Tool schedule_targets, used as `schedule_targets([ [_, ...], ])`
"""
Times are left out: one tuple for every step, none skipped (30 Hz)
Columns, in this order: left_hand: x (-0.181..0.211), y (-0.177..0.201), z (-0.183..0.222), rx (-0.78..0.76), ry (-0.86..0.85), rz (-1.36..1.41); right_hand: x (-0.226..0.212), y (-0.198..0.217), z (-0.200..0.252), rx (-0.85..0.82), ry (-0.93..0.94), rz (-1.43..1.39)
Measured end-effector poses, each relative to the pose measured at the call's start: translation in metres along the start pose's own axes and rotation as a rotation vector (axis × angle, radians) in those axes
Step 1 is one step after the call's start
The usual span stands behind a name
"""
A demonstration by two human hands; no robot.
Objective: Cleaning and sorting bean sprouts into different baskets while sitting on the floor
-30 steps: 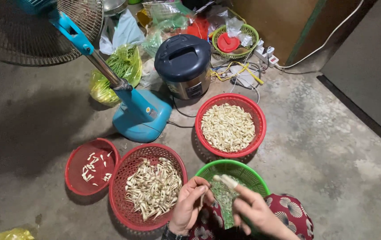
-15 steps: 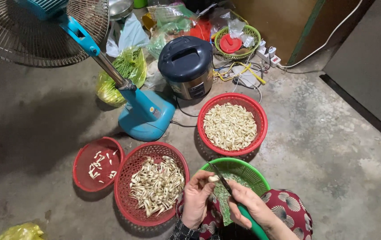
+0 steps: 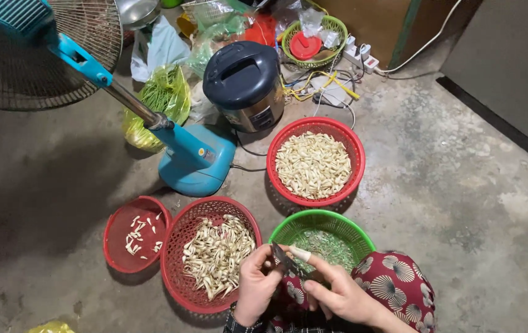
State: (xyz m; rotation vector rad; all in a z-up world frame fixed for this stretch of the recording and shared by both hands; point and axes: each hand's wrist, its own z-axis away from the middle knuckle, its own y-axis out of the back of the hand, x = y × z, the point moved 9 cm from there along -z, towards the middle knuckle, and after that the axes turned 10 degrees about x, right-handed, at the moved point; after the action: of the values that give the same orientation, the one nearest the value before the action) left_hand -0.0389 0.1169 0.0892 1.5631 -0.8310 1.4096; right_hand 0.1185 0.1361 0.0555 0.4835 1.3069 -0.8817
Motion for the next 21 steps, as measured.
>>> schedule_targets([
  [-0.002,0.000,0.000,0.000,0.000,-0.001,0.001,0.001,0.001,-0.001,0.000,-0.001],
  [-0.003,0.001,-0.001,0.011,-0.021,0.010,0.005,0.002,0.001,0.006,-0.031,-0.014],
  [-0.003,0.003,-0.001,0.022,-0.041,0.020,0.010,0.003,0.002,0.014,-0.064,-0.028],
  [0.002,0.002,-0.002,0.022,-0.040,0.019,0.008,0.003,0.002,0.013,-0.065,-0.030],
  [0.011,0.001,-0.002,0.015,-0.077,-0.018,0.007,0.003,0.003,0.010,-0.067,-0.025],
  [0.019,0.000,-0.003,0.007,-0.115,-0.055,0.006,0.003,0.004,0.006,-0.069,-0.021],
  [0.018,0.000,-0.002,0.005,-0.114,-0.057,0.006,0.003,0.004,0.008,-0.069,-0.023],
  [0.019,0.001,-0.002,0.013,-0.137,-0.079,0.004,0.003,0.004,0.011,-0.062,-0.027],
  [0.020,0.002,-0.002,0.021,-0.162,-0.100,0.002,0.004,0.003,0.014,-0.054,-0.031],
  [0.022,0.002,-0.002,0.018,-0.163,-0.101,0.001,0.004,0.003,0.018,-0.053,-0.032],
  [0.025,0.001,-0.002,0.019,-0.181,-0.119,-0.001,0.004,0.003,0.013,-0.040,-0.028],
  [0.028,0.001,-0.002,0.021,-0.199,-0.137,-0.002,0.003,0.003,0.008,-0.028,-0.023],
  [0.029,0.001,-0.002,0.022,-0.200,-0.137,-0.002,0.003,0.003,0.007,-0.027,-0.022],
  [0.031,0.001,-0.001,0.021,-0.200,-0.137,-0.001,0.002,0.004,0.003,-0.038,-0.022],
  [0.032,0.001,-0.001,0.019,-0.200,-0.138,0.000,0.001,0.004,0.000,-0.049,-0.023],
  [0.032,0.002,-0.001,0.020,-0.201,-0.138,0.000,0.001,0.003,-0.001,-0.048,-0.022],
  [0.032,0.002,0.000,0.024,-0.209,-0.159,0.000,0.001,0.003,-0.001,-0.047,-0.023],
  [0.032,0.003,0.000,0.027,-0.217,-0.181,0.000,0.001,0.003,-0.001,-0.046,-0.023],
  [0.032,0.003,0.000,0.028,-0.217,-0.180,0.001,0.001,0.003,-0.002,-0.046,-0.023],
  [0.033,0.003,0.001,0.031,-0.221,-0.177,0.002,0.001,0.003,0.005,-0.041,-0.021],
  [0.033,0.003,0.001,0.033,-0.225,-0.174,0.004,0.002,0.003,0.012,-0.037,-0.019],
])
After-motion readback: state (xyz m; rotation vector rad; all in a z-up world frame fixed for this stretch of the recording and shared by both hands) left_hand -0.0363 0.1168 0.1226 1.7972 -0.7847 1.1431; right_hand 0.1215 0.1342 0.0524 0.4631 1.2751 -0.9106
